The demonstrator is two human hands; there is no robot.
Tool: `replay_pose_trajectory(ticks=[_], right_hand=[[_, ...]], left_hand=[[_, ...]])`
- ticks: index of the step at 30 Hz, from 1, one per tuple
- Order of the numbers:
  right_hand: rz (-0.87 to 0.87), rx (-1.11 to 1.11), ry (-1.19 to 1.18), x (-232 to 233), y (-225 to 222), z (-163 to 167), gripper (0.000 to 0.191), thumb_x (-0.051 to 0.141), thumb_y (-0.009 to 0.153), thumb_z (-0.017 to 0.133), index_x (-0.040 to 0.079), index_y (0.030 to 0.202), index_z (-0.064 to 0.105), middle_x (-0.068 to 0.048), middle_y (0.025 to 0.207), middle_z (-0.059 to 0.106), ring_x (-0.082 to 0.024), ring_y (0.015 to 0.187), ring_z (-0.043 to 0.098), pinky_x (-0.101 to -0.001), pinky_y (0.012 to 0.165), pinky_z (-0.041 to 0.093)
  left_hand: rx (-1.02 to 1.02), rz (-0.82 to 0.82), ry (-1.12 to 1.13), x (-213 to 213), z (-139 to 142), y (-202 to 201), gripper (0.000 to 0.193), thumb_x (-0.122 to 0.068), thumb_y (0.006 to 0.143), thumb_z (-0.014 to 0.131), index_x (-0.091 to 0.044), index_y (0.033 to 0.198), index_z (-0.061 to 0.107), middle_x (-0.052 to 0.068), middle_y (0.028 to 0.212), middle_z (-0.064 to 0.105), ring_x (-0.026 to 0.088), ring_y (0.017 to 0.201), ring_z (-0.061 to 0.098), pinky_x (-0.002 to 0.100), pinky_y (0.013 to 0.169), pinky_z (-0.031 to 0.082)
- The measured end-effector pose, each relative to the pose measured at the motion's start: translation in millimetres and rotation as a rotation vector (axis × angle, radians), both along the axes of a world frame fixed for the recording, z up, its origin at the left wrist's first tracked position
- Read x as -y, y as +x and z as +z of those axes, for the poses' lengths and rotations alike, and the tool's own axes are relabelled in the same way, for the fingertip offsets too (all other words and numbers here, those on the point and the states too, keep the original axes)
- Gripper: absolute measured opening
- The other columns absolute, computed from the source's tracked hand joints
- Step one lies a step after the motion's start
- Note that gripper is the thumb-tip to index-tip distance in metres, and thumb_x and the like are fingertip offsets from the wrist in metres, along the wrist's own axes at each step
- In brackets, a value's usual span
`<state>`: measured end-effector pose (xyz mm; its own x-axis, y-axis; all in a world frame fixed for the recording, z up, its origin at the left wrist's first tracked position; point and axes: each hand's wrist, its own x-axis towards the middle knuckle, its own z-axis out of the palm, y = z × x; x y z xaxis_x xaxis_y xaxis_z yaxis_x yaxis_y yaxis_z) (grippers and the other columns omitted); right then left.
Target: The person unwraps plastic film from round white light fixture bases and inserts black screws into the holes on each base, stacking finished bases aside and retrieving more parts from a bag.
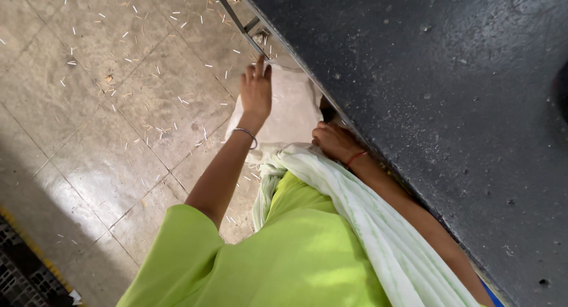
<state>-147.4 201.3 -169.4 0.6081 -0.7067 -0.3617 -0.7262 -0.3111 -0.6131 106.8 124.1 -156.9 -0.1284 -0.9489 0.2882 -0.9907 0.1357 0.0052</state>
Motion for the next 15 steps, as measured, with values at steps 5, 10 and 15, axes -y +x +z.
replay_pose_trajectory(ticks=[5,10,15], right_hand=[[-0.07,0.062,-0.019,2,-2,-5,0.018,0.024,0.095,0.061,0.008,0.102,0.067,-0.009,0.114,0.061,-0.032,0.109,0.062,-0.0457,0.094,0.049],[-0.114,0.058,-0.167,4,0,4,0.037,0.025,0.089,0.069,0.008,0.121,0.065,-0.014,0.123,0.06,-0.034,0.119,0.057,-0.0463,0.1,0.047],[-0.279,-0.048,-0.18,11,11,17,0.064,0.035,0.09,0.074,-0.002,0.137,0.053,-0.028,0.136,0.052,-0.044,0.131,0.047,-0.0542,0.11,0.037]], left_hand=[[-0.036,-0.032,0.008,-26,-2,-2,0.022,-0.004,0.081,0.063,-0.009,0.098,0.075,0.015,0.149,0.05,0.033,0.131,0.049,0.044,0.106,0.042],[-0.264,-0.074,0.206,-55,-16,-18,0.022,-0.001,0.089,0.067,-0.012,0.106,0.074,0.011,0.132,0.054,0.033,0.125,0.051,0.045,0.102,0.043],[-0.276,0.012,0.517,-78,-25,-37,0.046,-0.013,0.081,0.075,-0.013,0.125,0.063,0.016,0.145,0.042,0.041,0.125,0.048,0.052,0.099,0.044]])
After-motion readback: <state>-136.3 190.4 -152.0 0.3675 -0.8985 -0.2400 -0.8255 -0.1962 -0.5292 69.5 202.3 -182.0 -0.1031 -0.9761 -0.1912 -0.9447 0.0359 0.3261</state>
